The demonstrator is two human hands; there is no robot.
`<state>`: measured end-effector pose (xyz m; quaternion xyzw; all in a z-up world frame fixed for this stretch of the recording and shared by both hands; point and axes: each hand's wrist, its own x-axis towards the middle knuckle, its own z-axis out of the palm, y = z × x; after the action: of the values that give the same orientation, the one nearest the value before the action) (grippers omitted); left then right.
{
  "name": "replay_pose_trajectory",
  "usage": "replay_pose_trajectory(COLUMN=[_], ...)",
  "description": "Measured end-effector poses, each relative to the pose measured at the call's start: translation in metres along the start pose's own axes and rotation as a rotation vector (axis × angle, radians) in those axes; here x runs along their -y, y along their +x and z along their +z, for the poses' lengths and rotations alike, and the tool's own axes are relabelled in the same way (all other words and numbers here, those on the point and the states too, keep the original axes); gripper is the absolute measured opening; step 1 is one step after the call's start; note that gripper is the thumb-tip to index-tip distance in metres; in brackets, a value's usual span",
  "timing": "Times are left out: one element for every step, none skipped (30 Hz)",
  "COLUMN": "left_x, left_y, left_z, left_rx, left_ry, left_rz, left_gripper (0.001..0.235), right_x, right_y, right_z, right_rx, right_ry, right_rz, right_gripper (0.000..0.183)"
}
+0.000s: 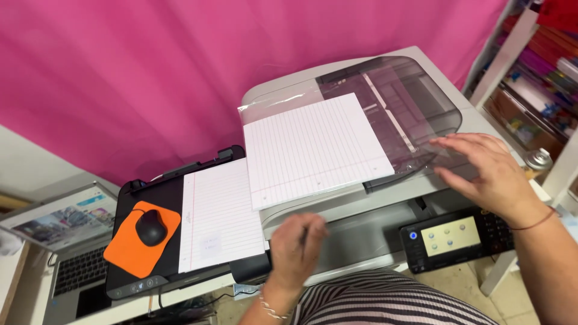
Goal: Scanning documents, stapling papers, and hanging small items on a display rack
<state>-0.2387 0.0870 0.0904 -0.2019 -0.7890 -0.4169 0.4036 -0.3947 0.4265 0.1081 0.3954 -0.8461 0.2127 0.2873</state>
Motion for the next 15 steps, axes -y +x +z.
replay_pose_trajectory(left_x=[0.003, 0.006, 0.008, 0.02, 0.034, 0.047, 0.067, 0.088, 0.108, 0.125, 0.142, 0.159, 0.179, 0.2, 0.221], left_y=[0.012, 0.024, 0.035, 0.052, 0.071, 0.092, 0.104, 0.117, 0.131, 0.14, 0.15, 0.159, 0.16, 0.163, 0.167], left_z=[-0.008, -0.018, -0.027, -0.036, -0.046, -0.058, -0.06, -0.064, -0.068, -0.069, -0.069, -0.071, -0.07, -0.07, -0.069], left_rx=[-0.011, -0.004, 0.003, -0.01, 0.07, 0.15, 0.141, 0.186, 0.23, 0.217, 0.233, 0.247, 0.234, 0.202, 0.175], left_ry=[0.013, 0.182, 0.35, 0.362, 0.403, 0.444, 0.454, 0.419, 0.373, 0.379, 0.395, 0.408, 0.409, 0.303, 0.197], left_rz=[-0.004, -0.087, -0.172, -0.178, -0.183, -0.189, -0.179, -0.439, -0.696, -0.686, -0.846, -1.007, -0.995, -1.014, -1.028], left_gripper=[0.033, 0.02, 0.013, 0.013, 0.022, 0.034, 0.034, 0.05, 0.067, 0.067, 0.078, 0.09, 0.09, 0.097, 0.104], right_x=[-0.002, -0.004, -0.005, -0.002, 0.001, 0.005, 0.006, 0.008, 0.01, -0.007, -0.025, -0.041, -0.042, -0.042, -0.042], right_y=[0.011, 0.023, 0.034, 0.051, 0.069, 0.088, 0.11, 0.133, 0.156, 0.168, 0.18, 0.192, 0.204, 0.216, 0.229], right_z=[-0.01, -0.019, -0.029, -0.035, -0.041, -0.047, -0.041, -0.035, -0.03, -0.004, 0.022, 0.049, 0.06, 0.071, 0.081], right_rx=[0.001, 0.065, 0.131, 0.136, 0.195, 0.254, 0.243, 0.36, 0.477, 0.466, 0.441, 0.414, 0.403, 0.398, 0.392], right_ry=[0.009, 0.169, 0.328, 0.335, 0.308, 0.28, 0.282, 0.313, 0.339, 0.338, 0.37, 0.4, 0.394, 0.428, 0.462], right_rz=[-0.015, 0.042, 0.097, 0.08, 0.19, 0.3, 0.287, 0.395, 0.502, 0.489, 0.363, 0.237, 0.225, 0.193, 0.163], right_gripper=[0.065, 0.069, 0.073, 0.073, 0.069, 0.065, 0.065, 0.064, 0.063, 0.063, 0.06, 0.057, 0.057, 0.062, 0.067])
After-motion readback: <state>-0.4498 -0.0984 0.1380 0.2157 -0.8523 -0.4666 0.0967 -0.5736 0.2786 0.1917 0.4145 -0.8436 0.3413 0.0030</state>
